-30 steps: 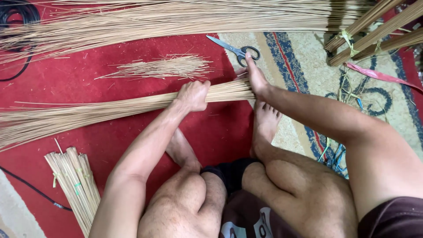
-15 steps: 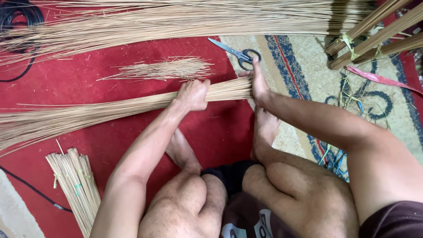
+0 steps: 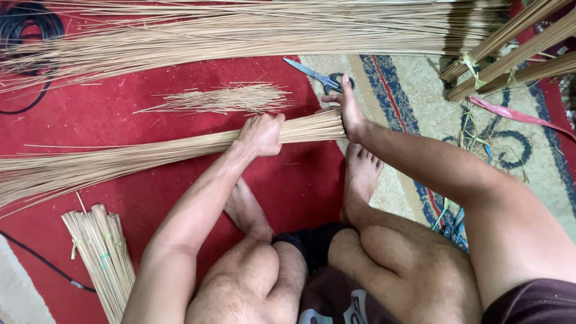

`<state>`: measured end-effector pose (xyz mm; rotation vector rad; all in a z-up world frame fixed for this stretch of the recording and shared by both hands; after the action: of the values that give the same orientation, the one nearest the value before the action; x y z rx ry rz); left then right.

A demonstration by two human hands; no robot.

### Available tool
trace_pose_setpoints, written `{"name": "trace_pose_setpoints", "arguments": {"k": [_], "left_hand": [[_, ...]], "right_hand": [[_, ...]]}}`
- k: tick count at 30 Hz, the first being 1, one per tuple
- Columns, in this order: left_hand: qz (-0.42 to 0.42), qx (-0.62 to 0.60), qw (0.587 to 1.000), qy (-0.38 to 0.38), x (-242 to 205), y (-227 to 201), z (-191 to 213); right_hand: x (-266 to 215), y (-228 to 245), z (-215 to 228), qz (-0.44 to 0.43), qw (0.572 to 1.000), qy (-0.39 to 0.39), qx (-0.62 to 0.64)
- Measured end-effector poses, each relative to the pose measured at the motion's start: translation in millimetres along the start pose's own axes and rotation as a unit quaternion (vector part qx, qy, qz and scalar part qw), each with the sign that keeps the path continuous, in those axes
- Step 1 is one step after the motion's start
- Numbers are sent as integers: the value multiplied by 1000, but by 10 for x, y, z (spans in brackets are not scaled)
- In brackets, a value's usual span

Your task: The person is organizing thin wooden sticks by gathering them into bundles, aligning their ends, and trimming them to a uniform length using a pair of scissors.

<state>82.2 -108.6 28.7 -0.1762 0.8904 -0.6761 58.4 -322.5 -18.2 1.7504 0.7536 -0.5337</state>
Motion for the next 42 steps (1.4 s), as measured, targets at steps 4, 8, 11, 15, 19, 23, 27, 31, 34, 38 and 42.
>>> {"name": "trace_pose_setpoints", "arguments": {"k": [4,8,11,15,19,23,27,31,34,38,42], "left_hand": [[2,3,1000,-6,59,24,-85],[-5,22,1000,1,94,-2,-79],[-3,27,1000,7,122,19,-169],[-2,26,1000,10,117,-84,-182],[-18,13,999,23,48,-339,-76],[-12,18,998,55,169,-348,-182],[14,25,995,101,71,-333,-203],[23,33,992,118,56,-280,-265],[49,35,989,135,143,-121,-397],[63,10,986,153,150,30,-553],[36,-24,994,99,234,207,-705]], "right_hand": [[181,252,353,25,999,9,30],[7,532,371,56,997,-25,-43],[-137,307,-47,22,997,-6,-71],[73,424,41,14,923,30,-384],[-177,702,-737,99,722,145,-669],[-26,-14,-829,3,573,207,-793],[1,-83,-878,-17,610,188,-769],[-48,-201,-998,-40,646,223,-729],[63,-337,-1002,-54,676,232,-698],[173,-495,-1063,-68,669,256,-695],[256,-593,-1060,-68,632,245,-732]]}}
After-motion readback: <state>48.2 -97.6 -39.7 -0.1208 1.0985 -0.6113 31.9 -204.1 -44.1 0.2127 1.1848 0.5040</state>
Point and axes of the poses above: each hand's wrist, its own x-axis towards the middle knuckle, its own z-axis out of the back of the hand, y = z × x, the point moved 9 cm from there along x, towards the middle knuckle, and after that the axes turned 15 degrees about y, right-handed, at the moved point
